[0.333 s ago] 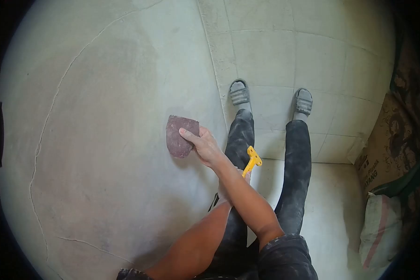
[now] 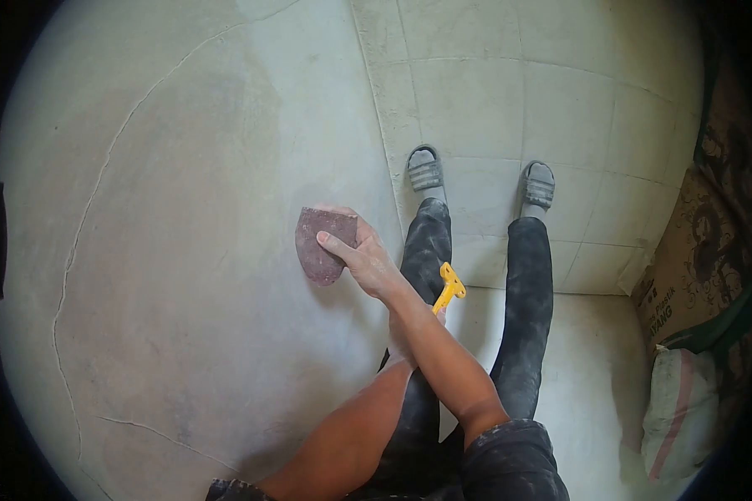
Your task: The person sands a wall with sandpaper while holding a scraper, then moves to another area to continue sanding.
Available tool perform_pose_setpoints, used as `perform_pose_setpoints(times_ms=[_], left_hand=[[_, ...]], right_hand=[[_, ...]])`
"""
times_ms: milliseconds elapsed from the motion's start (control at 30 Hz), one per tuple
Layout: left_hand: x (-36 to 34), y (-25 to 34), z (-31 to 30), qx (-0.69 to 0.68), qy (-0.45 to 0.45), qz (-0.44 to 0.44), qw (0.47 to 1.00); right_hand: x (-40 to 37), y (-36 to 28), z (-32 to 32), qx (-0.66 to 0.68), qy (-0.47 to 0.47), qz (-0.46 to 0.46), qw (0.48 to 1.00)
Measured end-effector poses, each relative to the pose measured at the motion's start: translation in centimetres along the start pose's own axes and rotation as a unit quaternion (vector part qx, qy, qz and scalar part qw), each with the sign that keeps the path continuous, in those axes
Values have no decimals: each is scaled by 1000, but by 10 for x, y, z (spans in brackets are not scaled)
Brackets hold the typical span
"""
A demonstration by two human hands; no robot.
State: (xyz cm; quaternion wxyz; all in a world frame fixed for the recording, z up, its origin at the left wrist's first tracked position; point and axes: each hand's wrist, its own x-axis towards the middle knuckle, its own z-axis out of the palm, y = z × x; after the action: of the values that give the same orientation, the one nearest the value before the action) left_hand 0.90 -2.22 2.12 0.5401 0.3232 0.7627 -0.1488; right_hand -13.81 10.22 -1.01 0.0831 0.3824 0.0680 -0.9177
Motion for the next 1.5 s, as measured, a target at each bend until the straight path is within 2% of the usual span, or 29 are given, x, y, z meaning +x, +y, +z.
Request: perform_pose_setpoints(times_ms=[33,133,267,333,567,633,867,933,967,1033,1167,1233,1267,1433,1500], left_hand=[[4,-1,3,0,8,1,1000],[8,-8,1,35,-5,3,999],[12,-3,-9,-9,8,2,1000],[11,-2,-4,4,43,-2,999],[12,-4,-1,19,7,6,1000],[11,-2,-10,17,27,-2,999],[8,3,-13,10,-2,4,1000],[7,4,-1,11,1,4,1000],[6,6,1,7,6,4,1000],[3,12,1,-18,28,-7,999],[2,20,-11,-104,97,-32,989],[0,25,-13,-138,134,-35,981],[-1,32,-14,-149,148,-35,977],[-1,26,-39,-172,101,-46,979],[0,24,-47,-159,91,-46,982]], right_hand=[[2,-4,-1,-45,5,-34,998],[7,-7,-1,-31,-34,4,999],[5,-13,2,-29,-41,-9,999],[6,-8,-1,-62,-26,-26,997],[1,-18,3,-89,-14,-45,995],[1,-23,4,-121,-9,-33,992],[7,-10,0,-122,46,-24,991],[4,-18,2,-156,80,51,983],[4,-12,2,-155,80,50,983],[10,5,3,-237,142,-96,956],[13,14,13,-294,148,-102,939],[19,20,21,-340,179,-210,899],[19,16,24,-320,185,-274,888],[31,30,43,-361,177,-310,862],[26,30,43,-391,110,-317,857]])
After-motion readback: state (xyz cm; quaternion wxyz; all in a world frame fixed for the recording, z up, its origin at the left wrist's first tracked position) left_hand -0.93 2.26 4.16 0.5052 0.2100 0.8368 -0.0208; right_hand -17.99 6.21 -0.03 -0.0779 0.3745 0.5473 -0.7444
